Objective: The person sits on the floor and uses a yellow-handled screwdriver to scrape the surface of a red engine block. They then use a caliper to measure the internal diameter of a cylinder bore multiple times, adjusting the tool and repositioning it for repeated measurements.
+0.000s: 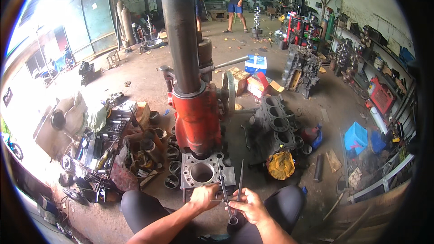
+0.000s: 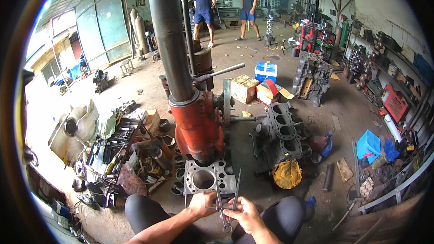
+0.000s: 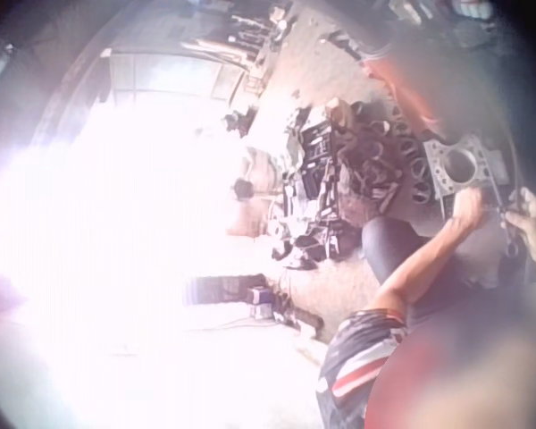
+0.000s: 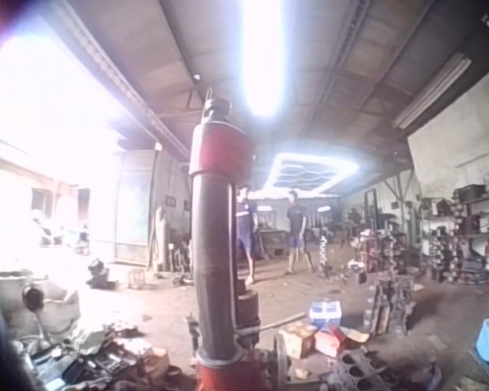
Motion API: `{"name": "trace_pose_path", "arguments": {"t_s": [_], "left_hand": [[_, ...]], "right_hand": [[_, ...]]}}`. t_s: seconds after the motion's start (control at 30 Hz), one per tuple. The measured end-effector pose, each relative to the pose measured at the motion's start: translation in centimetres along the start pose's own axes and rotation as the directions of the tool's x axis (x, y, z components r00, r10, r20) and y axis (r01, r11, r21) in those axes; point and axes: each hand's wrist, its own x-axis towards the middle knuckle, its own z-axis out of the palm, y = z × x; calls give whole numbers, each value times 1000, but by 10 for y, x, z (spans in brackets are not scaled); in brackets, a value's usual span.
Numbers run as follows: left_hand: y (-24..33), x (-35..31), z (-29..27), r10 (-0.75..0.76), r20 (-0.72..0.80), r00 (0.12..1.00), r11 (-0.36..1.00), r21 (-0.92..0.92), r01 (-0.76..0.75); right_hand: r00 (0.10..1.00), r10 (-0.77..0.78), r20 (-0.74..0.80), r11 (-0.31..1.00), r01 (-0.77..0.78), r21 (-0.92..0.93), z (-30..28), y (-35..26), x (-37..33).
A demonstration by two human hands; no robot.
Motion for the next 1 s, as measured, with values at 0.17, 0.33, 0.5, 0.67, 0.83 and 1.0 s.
{"name": "trace_pose_path", "arguments": {"t_s": [0.17, 0.33, 0.5, 0.67, 0.83, 1.0], "left_hand": [[-1, -54, 117, -104, 257, 961, 926, -328, 188], [31, -82, 168, -112, 500, 859, 328, -797, 507], [23, -69, 114, -16, 403, 915, -530, -779, 334], [-1, -68, 200, -105, 491, 865, 220, -837, 501], [-1, -80, 184, 131, 492, 860, -211, -834, 509], [4, -60, 46, 286, 151, 946, -649, -696, 307]], "right_hand": [[999, -37, 2, 999, 37, 26, 9, -8, -5], [999, -54, 5, 998, 54, -10, 26, -14, -6], [998, -61, -1, 998, 61, 2, 35, -15, -4], [990, -73, 117, 997, 72, 19, 45, -9, 6], [991, 11, 135, 1000, -9, -13, 44, -2, 1], [948, 43, 314, 978, -104, 182, 41, -4, -8]]}}
